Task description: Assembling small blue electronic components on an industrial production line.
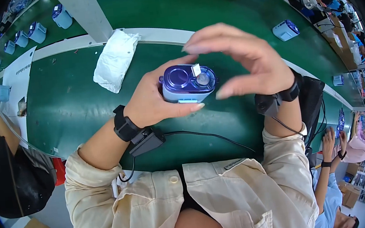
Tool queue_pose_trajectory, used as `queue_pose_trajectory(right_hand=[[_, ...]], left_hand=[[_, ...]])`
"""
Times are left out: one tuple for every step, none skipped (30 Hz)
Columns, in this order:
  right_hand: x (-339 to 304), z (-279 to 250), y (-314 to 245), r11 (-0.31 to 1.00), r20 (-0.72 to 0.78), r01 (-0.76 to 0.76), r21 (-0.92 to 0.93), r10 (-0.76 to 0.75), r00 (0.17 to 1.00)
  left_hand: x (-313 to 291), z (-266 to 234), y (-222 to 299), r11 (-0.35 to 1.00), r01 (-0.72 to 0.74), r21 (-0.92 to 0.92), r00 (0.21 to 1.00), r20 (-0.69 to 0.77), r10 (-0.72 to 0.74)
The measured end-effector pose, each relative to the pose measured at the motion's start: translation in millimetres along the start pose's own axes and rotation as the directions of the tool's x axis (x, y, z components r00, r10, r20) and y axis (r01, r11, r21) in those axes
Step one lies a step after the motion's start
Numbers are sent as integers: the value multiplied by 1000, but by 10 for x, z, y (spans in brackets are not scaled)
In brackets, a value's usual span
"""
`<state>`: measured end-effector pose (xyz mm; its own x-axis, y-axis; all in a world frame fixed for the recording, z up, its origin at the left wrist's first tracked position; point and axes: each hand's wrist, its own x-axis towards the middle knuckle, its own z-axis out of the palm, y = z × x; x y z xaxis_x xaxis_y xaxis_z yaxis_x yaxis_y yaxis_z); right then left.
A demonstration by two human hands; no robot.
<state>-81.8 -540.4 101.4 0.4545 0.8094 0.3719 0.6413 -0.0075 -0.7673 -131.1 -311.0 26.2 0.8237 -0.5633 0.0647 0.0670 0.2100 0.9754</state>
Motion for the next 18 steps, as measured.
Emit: queue_pose_trajectory(right_hand=[[-11,-30,2,999,-59,-7,-31,6,998],[-20,-41,-4,1000,-62,-13,-24,12,998],[-23,-45,-6,998,-44,-9,-65,7,999],[-22,-44,-3,994,-25,-5,-106,3,1000],[-19,-43,2,989,-6,-1,-146,0,1000],[-8,-40,8,990,-9,-8,-139,7,1000],[15,-26,14,985,-7,15,-169,-16,1000],[35,-9,21,979,-4,38,-199,-39,999],[44,12,34,971,0,60,-230,-62,998],[38,39,38,973,-3,54,-222,-56,998],[25,73,27,977,-68,-57,-204,44,997],[27,109,17,970,-127,-161,-179,140,982],[34,148,8,953,-180,-262,-149,234,955],[47,203,4,955,-175,-259,-144,233,956],[62,275,5,944,-269,-309,-116,269,925],[78,349,11,931,-358,-354,-84,303,883],[77,405,13,915,-445,-400,-49,338,829],[75,448,19,916,-439,-397,-47,339,832]], left_hand=[[-10,22,26,997,-16,78,999,-46,20],[-10,48,29,987,-27,156,995,-87,41],[-6,55,10,988,-19,151,996,-87,32],[-6,54,-11,976,-51,213,994,-82,69],[-5,51,-34,959,-82,273,992,-74,106],[1,52,-57,937,-113,331,988,-63,141],[5,52,-59,939,-103,327,989,-64,131],[12,53,-42,932,-96,350,989,-69,128],[19,53,-25,923,-90,373,989,-74,126],[21,54,-28,914,-85,396,989,-79,126],[20,61,-53,917,-77,392,990,-79,117],[20,63,-77,893,-84,443,977,-141,161],[20,68,-100,866,-86,493,958,-199,209],[18,73,-118,835,-84,543,932,-254,259],[16,78,-129,835,-77,544,931,-261,256],[14,84,-139,814,-78,576,907,-298,297],[19,97,-148,793,-79,605,882,-328,338],[20,104,-154,770,-77,633,854,-356,379]])
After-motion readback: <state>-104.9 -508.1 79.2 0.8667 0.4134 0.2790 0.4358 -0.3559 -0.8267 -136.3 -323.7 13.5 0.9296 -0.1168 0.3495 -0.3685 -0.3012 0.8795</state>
